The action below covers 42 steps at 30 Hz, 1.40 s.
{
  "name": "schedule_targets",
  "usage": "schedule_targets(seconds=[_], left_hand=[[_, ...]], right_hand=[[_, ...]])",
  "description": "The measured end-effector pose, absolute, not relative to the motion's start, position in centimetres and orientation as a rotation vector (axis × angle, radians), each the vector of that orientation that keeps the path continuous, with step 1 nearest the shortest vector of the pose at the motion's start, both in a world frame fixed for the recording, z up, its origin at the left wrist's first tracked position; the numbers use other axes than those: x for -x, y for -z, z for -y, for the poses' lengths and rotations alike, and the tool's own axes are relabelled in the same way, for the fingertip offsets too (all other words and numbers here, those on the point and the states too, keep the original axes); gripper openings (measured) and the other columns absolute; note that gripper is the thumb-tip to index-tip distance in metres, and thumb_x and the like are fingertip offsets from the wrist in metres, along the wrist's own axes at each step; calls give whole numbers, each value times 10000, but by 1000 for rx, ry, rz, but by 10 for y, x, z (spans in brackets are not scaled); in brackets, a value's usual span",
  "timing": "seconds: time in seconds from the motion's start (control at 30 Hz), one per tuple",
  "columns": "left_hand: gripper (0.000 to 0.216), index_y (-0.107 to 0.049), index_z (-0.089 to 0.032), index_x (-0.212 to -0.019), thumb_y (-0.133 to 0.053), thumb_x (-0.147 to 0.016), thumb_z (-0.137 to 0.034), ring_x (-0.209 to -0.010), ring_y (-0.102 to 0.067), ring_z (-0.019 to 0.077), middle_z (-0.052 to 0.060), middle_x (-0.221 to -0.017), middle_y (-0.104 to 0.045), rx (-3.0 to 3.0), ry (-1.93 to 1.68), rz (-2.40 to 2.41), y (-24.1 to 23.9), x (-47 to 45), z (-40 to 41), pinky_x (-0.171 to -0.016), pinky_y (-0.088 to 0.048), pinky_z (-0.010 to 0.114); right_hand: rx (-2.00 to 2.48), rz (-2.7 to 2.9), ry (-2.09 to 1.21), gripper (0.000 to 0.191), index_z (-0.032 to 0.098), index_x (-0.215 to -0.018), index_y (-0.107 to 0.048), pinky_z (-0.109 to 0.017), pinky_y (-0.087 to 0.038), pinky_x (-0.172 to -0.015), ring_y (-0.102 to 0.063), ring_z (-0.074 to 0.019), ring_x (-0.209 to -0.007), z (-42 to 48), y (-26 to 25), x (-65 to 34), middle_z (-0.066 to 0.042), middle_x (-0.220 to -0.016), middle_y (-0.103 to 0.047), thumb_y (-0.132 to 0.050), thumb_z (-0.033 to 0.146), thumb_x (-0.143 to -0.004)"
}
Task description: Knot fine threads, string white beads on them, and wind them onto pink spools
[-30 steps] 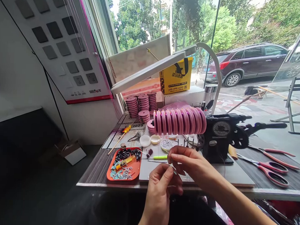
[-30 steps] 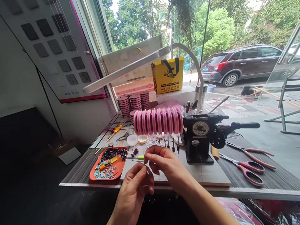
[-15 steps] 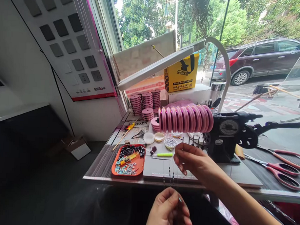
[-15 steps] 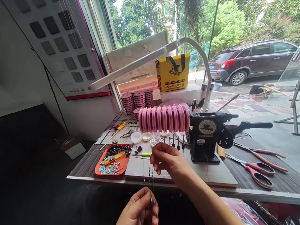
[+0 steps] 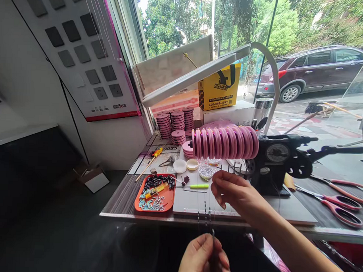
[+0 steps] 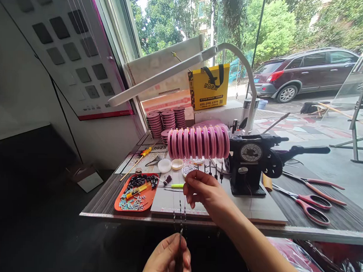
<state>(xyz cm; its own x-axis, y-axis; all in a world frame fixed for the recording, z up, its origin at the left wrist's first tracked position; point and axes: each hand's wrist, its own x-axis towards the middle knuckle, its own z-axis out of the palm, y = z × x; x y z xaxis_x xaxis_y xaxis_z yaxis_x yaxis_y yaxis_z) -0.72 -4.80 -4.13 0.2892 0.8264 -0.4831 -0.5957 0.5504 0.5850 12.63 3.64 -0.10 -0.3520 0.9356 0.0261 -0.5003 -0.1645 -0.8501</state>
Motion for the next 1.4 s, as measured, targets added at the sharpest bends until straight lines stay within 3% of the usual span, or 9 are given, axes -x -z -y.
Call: schedule_targets(seconds=[0.8, 0.93, 1.0, 1.07, 1.23, 1.4], left_hand=[[271, -628, -112, -542, -749, -604, -346, -393, -596, 108, 47, -494, -668, -362, -974, -741, 66, 14, 52, -405, -393, 159], [185, -675, -152, -773, -705, -673, -304, -499, -644, 135, 69, -628, -716, -473, -959, -708, 66, 16, 50, -485, -446, 196], [298, -653, -184, -950, -704, -674, -284, -586, -666, 154, 88, -722, -730, -541, -968, -652, 63, 16, 47, -569, -472, 237], [349, -634, -184, -1009, -692, -684, -295, -606, -670, 159, 95, -756, -729, -588, -990, -587, 59, 15, 43, -601, -466, 247], [193, -663, -146, -855, -603, -770, -308, -503, -641, 129, 62, -662, -702, -581, -1018, -614, 50, 11, 36, -510, -447, 206], [157, -657, -115, -803, -633, -746, -260, -476, -623, 131, 61, -603, -680, -501, -1036, -685, 48, 6, 34, -517, -484, 241]], right_hand=[[686, 1009, -1688, 293, 160, -725, -510, -223, -326, -443, -469, -92, -478, -40, 2, -127, 2, -612, -559, -691, 384, -671], [745, 1131, -1597, 305, 152, -681, -518, -214, -280, -439, -403, -70, -464, -40, 1, -130, 15, -588, -515, -675, 413, -677], [793, 1194, -1528, 311, 150, -665, -528, -206, -252, -448, -333, -55, -458, -35, 2, -131, 51, -524, -427, -672, 425, -678], [834, 1240, -1515, 313, 150, -654, -533, -200, -260, -467, -317, -59, -484, -26, 7, -130, 62, -517, -376, -675, 428, -674], [846, 1178, -1733, 343, 164, -667, -495, -185, -281, -433, -376, -65, -469, 2, 25, -127, 56, -530, -404, -632, 476, -708], [681, 1087, -1915, 341, 172, -704, -465, -186, -328, -400, -424, -66, -383, 10, 37, -125, 59, -479, -444, -599, 483, -744]])
